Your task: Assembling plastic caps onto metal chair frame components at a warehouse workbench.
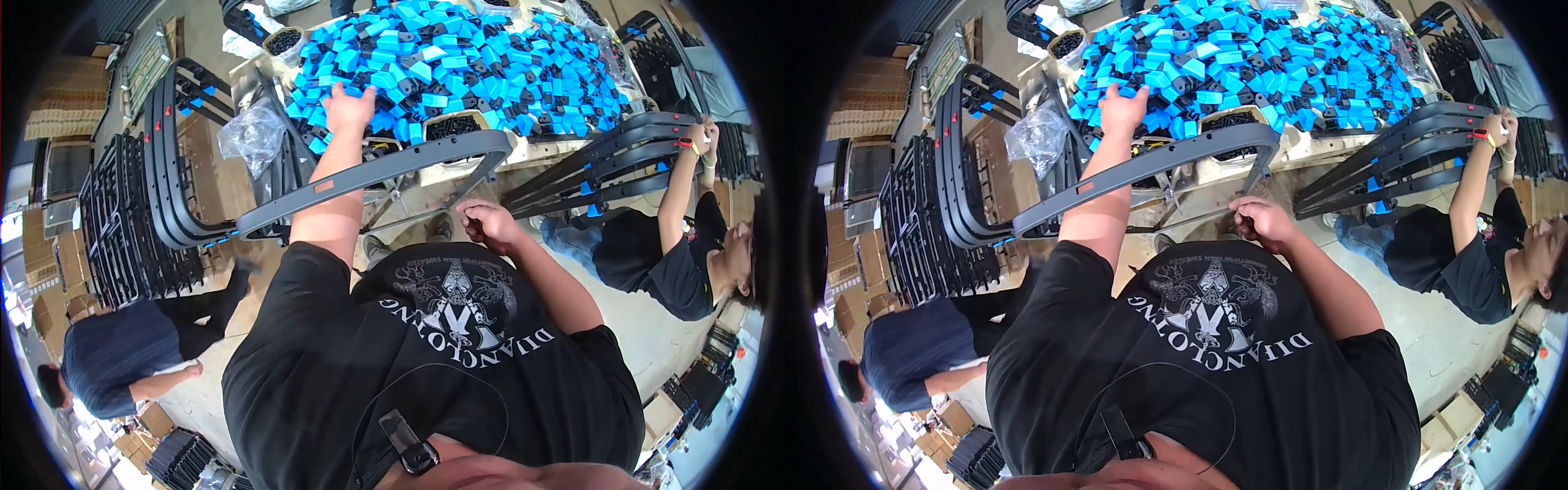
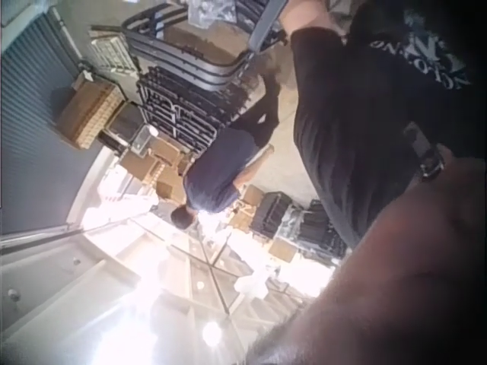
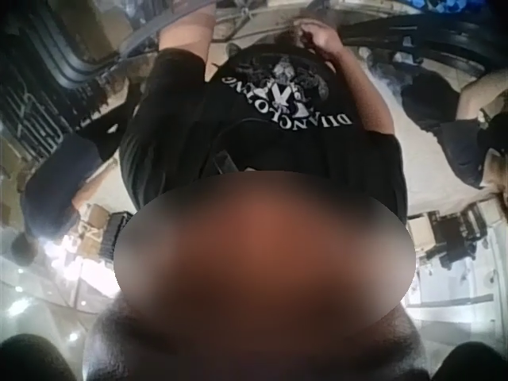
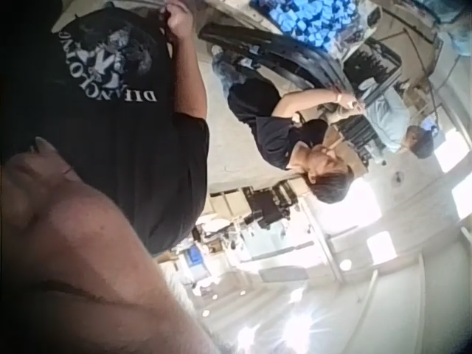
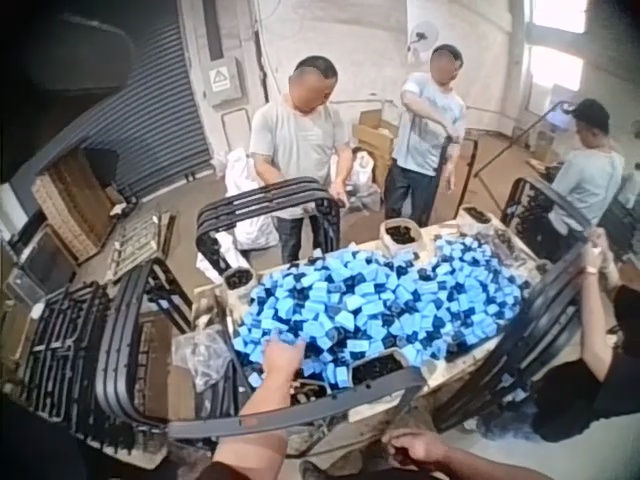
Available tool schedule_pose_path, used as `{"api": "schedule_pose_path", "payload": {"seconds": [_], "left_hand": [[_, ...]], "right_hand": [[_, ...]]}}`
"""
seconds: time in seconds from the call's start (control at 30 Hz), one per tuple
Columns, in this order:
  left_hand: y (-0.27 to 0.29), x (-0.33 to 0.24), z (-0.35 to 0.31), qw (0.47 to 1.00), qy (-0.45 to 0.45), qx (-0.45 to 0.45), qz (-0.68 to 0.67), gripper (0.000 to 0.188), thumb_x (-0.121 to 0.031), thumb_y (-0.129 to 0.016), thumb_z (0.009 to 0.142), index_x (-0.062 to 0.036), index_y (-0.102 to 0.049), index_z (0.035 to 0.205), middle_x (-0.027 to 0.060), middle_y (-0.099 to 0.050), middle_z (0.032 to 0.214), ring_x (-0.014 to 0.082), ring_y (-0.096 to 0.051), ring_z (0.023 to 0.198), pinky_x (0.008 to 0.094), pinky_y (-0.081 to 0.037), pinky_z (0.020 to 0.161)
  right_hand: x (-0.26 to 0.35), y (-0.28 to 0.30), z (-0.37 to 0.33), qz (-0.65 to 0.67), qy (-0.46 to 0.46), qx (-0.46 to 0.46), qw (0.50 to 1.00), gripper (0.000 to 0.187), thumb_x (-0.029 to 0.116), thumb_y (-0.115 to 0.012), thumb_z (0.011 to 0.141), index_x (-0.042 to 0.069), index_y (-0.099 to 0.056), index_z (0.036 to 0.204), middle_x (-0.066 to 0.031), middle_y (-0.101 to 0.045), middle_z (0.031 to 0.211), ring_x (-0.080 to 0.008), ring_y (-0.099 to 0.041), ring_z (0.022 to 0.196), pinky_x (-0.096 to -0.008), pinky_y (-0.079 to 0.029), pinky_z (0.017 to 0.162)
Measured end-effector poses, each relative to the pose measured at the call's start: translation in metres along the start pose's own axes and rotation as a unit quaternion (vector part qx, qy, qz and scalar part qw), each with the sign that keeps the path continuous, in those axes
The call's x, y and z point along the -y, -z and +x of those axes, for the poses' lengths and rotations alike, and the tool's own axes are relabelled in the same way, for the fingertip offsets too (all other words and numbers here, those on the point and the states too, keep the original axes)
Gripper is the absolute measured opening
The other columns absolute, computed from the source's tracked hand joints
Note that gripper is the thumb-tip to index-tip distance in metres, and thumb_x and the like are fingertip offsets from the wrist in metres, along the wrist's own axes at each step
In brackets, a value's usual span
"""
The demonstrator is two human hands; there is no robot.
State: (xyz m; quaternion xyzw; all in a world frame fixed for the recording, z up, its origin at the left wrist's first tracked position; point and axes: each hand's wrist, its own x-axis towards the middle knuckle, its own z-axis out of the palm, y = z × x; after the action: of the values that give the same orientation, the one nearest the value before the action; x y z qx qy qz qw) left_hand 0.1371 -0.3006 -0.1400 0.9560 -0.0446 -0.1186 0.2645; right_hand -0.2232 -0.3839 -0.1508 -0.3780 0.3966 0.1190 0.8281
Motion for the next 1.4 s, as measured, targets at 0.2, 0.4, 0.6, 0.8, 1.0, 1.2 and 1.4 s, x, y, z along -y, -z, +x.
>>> {"api": "schedule_pose_path", "payload": {"seconds": [0.2, 0.4, 0.6, 0.8, 1.0, 1.2, 1.4], "left_hand": [[-0.003, 0.019, 0.025, 0.999, -0.024, -0.022, 0.016, 0.069, -0.043, -0.071, 0.079, -0.0003, -0.056, 0.131, 0.0247, -0.067, 0.123, 0.0386, -0.066, 0.116, 0.0448, -0.052, 0.099], [0.005, 0.056, 0.006, 0.885, 0.003, 0.026, -0.465, 0.026, -0.015, -0.061, 0.084, 0.0, -0.059, 0.106, 0.0188, -0.069, 0.097, 0.0281, -0.071, 0.077, 0.0418, -0.056, 0.072], [0.038, 0.078, -0.124, 0.648, 0.115, 0.439, -0.612, 0.024, -0.006, -0.06, 0.085, -0.0069, -0.057, 0.109, 0.0111, -0.066, 0.088, 0.0222, -0.064, 0.069, 0.0332, -0.05, 0.059], [0.032, 0.079, -0.193, 0.653, 0.082, 0.596, -0.46, 0.023, -0.009, -0.069, 0.085, -0.0073, -0.057, 0.105, 0.0032, -0.06, 0.082, 0.0156, -0.058, 0.072, 0.0302, -0.047, 0.065], [0.02, 0.037, -0.229, 0.742, -0.002, 0.533, -0.408, 0.028, -0.009, -0.079, 0.082, -0.0042, -0.058, 0.1, 0.005, -0.064, 0.083, 0.0137, -0.06, 0.068, 0.0278, -0.047, 0.059], [-0.005, 0.008, -0.255, 0.869, -0.205, 0.36, -0.271, 0.028, -0.009, -0.084, 0.081, -0.0017, -0.064, 0.099, 0.0033, -0.071, 0.091, 0.0105, -0.066, 0.085, 0.0287, -0.054, 0.077], [-0.027, 0.006, -0.272, 0.866, -0.196, 0.328, -0.323, 0.025, -0.007, -0.082, 0.083, -0.0026, -0.063, 0.099, 0.0029, -0.07, 0.089, 0.0099, -0.064, 0.079, 0.0275, -0.053, 0.072]], "right_hand": [[-0.01, 0.029, -0.014, 0.066, 0.077, -0.043, 0.994, 0.007, 0.008, -0.055, 0.093, 0.008, -0.054, 0.1, -0.0086, -0.06, 0.082, -0.0165, -0.053, 0.06, -0.0283, -0.036, 0.049], [-0.016, 0.025, -0.033, 0.125, 0.101, -0.019, 0.987, 0.009, 0.003, -0.057, 0.091, 0.007, -0.053, 0.099, -0.0105, -0.063, 0.087, -0.018, -0.057, 0.067, -0.0286, -0.041, 0.054], [-0.032, 0.011, -0.039, 0.246, 0.157, 0.044, 0.956, 0.023, -0.007, -0.059, 0.083, 0.001, -0.06, 0.104, -0.0164, -0.067, 0.107, -0.0218, -0.063, 0.087, -0.0299, -0.049, 0.071], [-0.036, -0.015, -0.05, 0.251, 0.185, 0.07, 0.948, 0.023, -0.002, -0.062, 0.083, 0.0, -0.066, 0.105, -0.0158, -0.068, 0.107, -0.0211, -0.062, 0.087, -0.0271, -0.045, 0.064], [-0.027, 0.01, -0.041, 0.171, 0.186, 0.115, 0.961, 0.022, 0.003, -0.055, 0.092, -0.002, -0.063, 0.113, -0.0119, -0.069, 0.105, -0.0195, -0.062, 0.085, -0.0289, -0.045, 0.065], [0.004, 0.028, -0.048, 0.082, 0.145, 0.157, 0.973, 0.035, 0.0, -0.048, 0.094, -0.005, -0.061, 0.126, -0.0091, -0.068, 0.108, -0.0188, -0.066, 0.092, -0.029, -0.047, 0.068], [0.017, 0.048, -0.046, 0.066, 0.109, 0.16, 0.979, 0.022, 0.005, -0.053, 0.098, -0.001, -0.061, 0.118, -0.0101, -0.068, 0.104, -0.0214, -0.069, 0.091, -0.029, -0.048, 0.063]]}}
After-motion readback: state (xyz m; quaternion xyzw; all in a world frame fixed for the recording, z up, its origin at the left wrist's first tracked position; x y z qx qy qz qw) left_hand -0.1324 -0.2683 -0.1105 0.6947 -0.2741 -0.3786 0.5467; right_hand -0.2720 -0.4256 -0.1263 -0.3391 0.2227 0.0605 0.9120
